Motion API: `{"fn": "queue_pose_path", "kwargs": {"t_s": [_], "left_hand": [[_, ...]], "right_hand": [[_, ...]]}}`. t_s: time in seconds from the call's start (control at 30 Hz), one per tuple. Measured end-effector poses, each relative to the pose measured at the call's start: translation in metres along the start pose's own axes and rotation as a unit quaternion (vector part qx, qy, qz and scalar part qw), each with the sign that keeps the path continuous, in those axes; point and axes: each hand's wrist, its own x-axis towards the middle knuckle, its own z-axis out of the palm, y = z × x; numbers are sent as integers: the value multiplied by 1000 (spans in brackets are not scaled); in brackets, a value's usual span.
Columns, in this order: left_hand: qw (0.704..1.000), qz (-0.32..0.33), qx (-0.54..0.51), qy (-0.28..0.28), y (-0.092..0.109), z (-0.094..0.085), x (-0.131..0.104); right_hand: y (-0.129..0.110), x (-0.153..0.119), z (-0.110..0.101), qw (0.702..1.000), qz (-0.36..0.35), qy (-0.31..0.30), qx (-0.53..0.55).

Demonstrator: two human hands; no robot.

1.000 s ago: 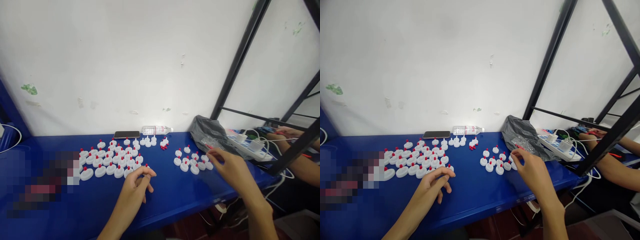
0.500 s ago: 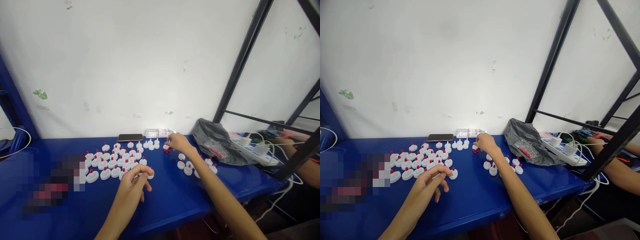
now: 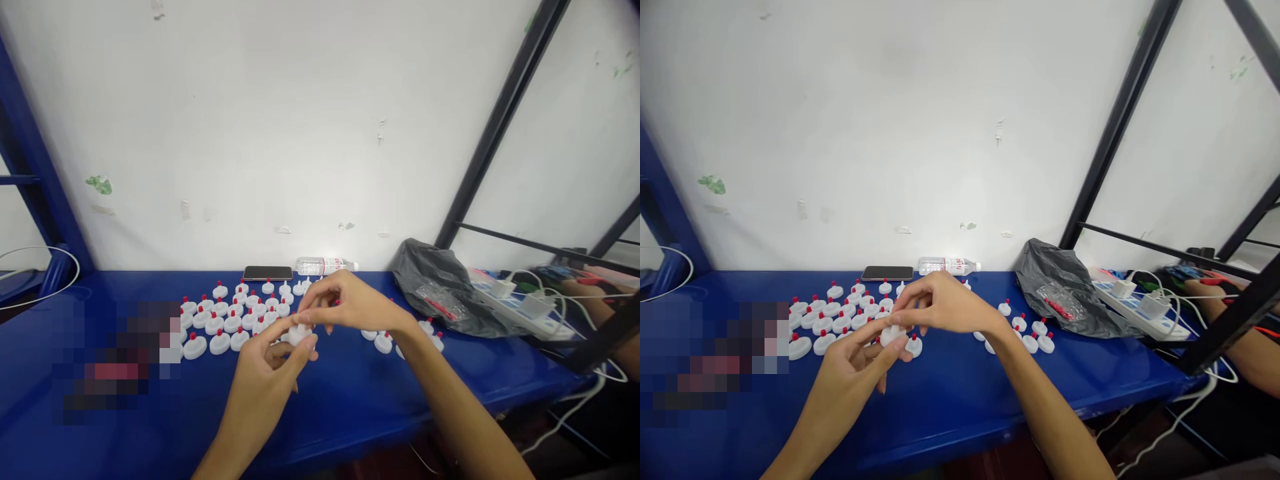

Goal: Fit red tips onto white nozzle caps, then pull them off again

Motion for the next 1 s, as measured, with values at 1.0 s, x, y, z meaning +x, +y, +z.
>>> {"fn": "queue_pose_path", "kwargs": {"t_s": [1.0], "left_hand": [[992,10,123,-11,-15,-5,11]], "right_hand": [[95,3,-32,937,249,175,-171]]}}
